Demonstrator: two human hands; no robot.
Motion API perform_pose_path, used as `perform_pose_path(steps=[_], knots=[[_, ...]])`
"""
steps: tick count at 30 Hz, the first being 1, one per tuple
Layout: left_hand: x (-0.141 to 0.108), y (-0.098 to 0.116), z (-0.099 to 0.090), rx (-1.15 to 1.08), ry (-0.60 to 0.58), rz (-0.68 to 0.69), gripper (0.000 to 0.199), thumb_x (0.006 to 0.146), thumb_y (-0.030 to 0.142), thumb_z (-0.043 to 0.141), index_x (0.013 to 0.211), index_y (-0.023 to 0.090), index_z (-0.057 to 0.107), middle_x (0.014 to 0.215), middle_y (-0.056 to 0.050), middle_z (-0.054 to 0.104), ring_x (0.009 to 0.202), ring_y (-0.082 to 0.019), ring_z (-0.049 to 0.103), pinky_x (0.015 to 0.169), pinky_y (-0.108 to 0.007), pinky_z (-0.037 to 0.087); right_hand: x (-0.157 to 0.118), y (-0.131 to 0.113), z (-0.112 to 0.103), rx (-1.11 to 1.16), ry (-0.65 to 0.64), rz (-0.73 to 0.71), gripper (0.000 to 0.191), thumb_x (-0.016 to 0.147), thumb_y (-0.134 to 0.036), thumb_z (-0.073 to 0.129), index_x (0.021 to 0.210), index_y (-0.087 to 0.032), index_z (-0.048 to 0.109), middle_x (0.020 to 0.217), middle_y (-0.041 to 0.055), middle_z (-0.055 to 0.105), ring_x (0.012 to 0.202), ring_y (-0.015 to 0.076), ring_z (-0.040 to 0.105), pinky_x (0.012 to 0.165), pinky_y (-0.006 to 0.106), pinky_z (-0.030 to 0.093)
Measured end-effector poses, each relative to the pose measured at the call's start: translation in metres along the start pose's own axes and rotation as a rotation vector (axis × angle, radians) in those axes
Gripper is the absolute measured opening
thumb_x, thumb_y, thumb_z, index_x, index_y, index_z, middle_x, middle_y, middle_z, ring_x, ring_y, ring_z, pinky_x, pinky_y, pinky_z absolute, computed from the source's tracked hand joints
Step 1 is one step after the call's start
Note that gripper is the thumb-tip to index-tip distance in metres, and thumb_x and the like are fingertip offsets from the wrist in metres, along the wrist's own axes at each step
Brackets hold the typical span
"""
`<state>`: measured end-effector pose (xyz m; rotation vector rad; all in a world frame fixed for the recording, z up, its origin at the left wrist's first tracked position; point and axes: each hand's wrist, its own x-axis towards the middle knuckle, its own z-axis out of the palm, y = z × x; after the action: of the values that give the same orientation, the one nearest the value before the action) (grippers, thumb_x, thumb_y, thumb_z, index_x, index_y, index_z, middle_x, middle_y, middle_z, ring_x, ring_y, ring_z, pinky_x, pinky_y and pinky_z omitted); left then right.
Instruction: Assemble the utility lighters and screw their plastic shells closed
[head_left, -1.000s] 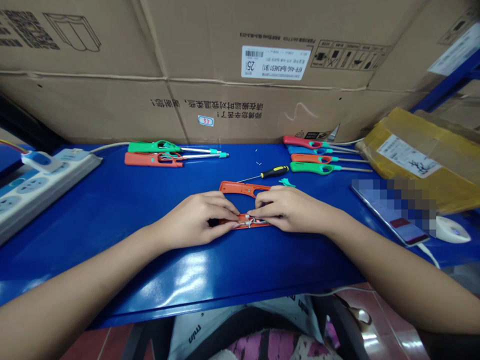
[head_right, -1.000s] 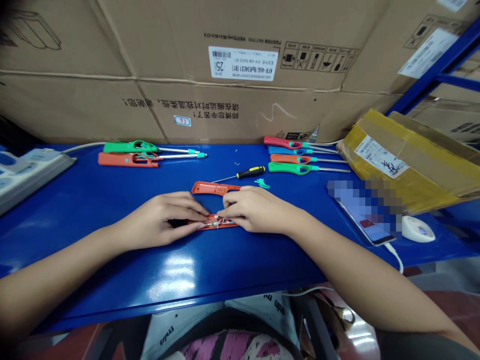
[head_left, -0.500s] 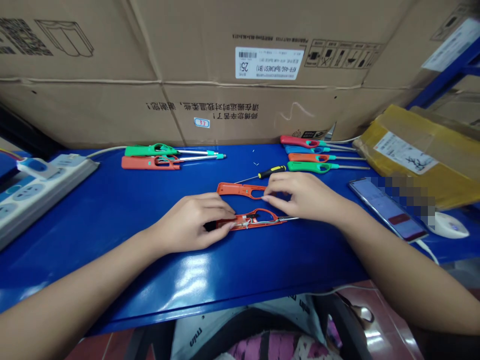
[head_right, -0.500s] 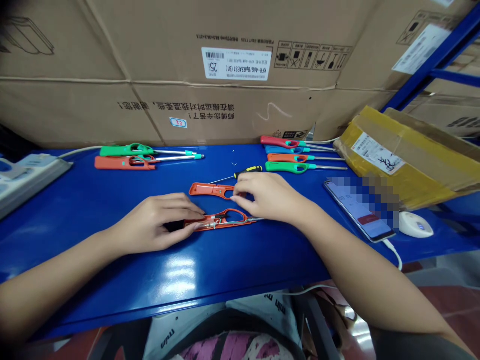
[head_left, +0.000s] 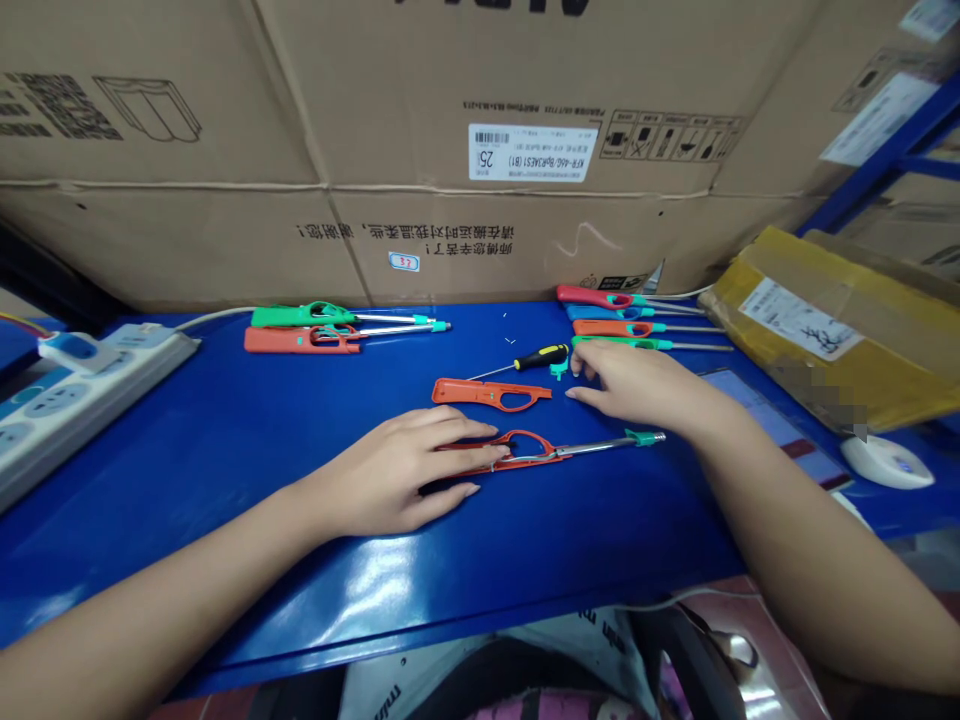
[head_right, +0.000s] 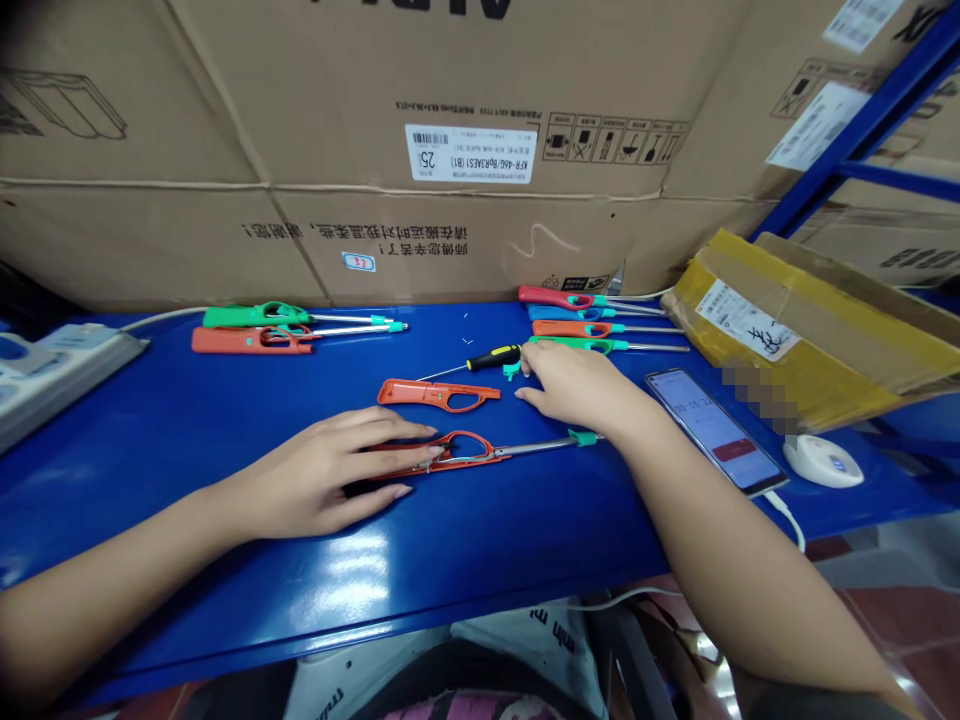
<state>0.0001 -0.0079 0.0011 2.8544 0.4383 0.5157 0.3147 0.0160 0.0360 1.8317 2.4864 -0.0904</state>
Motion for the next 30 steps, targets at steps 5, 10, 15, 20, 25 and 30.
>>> perform_pose_path(steps=[5, 10, 15, 20, 25, 30], knots=[[0.0004, 0.0013, 0.0012, -0.003, -0.029, 0.027, 0.045, 0.101, 0.02, 0.052, 0.145, 0.025, 0.057, 0.138, -0.011, 0.066, 0.121, -0.028, 0.063, 0.103, -0.046, 0.055, 0.0044, 0.0018, 0.0046, 0.017, 0.096, -0.077, 0.027, 0.096, -0.028, 0.059, 0.121, -0.021, 0.058, 0.119, 0.0111, 0.063, 0.09, 0.0238, 0.066, 0.067, 0.031, 0.044], [0.0008, 0.0017, 0.0013, -0.02, -0.064, 0.001, 0.047, 0.101, 0.021, 0.053, 0.148, 0.025, 0.055, 0.139, -0.01, 0.066, 0.122, -0.028, 0.063, 0.103, -0.046, 0.055, 0.0064, -0.0042, 0.0088, -0.026, 0.071, -0.051, 0.019, 0.096, -0.025, 0.058, 0.114, -0.019, 0.059, 0.118, 0.0104, 0.06, 0.091, 0.0241, 0.066, 0.066, 0.03, 0.044], [0.0038, 0.0036, -0.0012, -0.059, -0.036, 0.002, 0.045, 0.1, 0.019, 0.054, 0.145, 0.024, 0.058, 0.132, -0.012, 0.07, 0.121, -0.027, 0.064, 0.101, -0.044, 0.057, 0.0053, -0.0058, 0.0081, 0.036, 0.077, -0.087, 0.011, 0.093, -0.019, 0.061, 0.104, -0.019, 0.061, 0.111, 0.0075, 0.067, 0.093, 0.0233, 0.066, 0.072, 0.031, 0.045], [0.0032, 0.0021, -0.0005, -0.08, -0.012, 0.009, 0.044, 0.099, 0.018, 0.055, 0.143, 0.023, 0.06, 0.131, -0.013, 0.07, 0.12, -0.027, 0.065, 0.1, -0.044, 0.058, 0.0043, -0.0053, 0.0065, 0.055, 0.052, -0.091, 0.023, 0.095, -0.021, 0.058, 0.118, -0.02, 0.061, 0.117, 0.0095, 0.069, 0.102, 0.0262, 0.067, 0.075, 0.032, 0.046], [-0.0004, -0.0025, 0.0026, -0.134, 0.027, -0.015, 0.039, 0.099, 0.018, 0.057, 0.136, 0.024, 0.065, 0.135, -0.011, 0.068, 0.123, -0.026, 0.064, 0.103, -0.043, 0.056, 0.0025, -0.0044, 0.0052, -0.048, 0.016, -0.044, 0.021, 0.096, -0.029, 0.06, 0.114, -0.017, 0.064, 0.117, 0.0115, 0.065, 0.092, 0.0259, 0.067, 0.072, 0.034, 0.046], [-0.0008, -0.0025, 0.0037, -0.185, 0.08, -0.051, 0.035, 0.098, 0.017, 0.059, 0.131, 0.023, 0.068, 0.131, -0.01, 0.07, 0.12, -0.024, 0.065, 0.101, -0.041, 0.056, 0.001, -0.0013, 0.0038, -0.034, -0.011, -0.046, 0.016, 0.093, -0.029, 0.062, 0.1, -0.016, 0.065, 0.11, 0.011, 0.064, 0.088, 0.0239, 0.066, 0.074, 0.034, 0.047]])
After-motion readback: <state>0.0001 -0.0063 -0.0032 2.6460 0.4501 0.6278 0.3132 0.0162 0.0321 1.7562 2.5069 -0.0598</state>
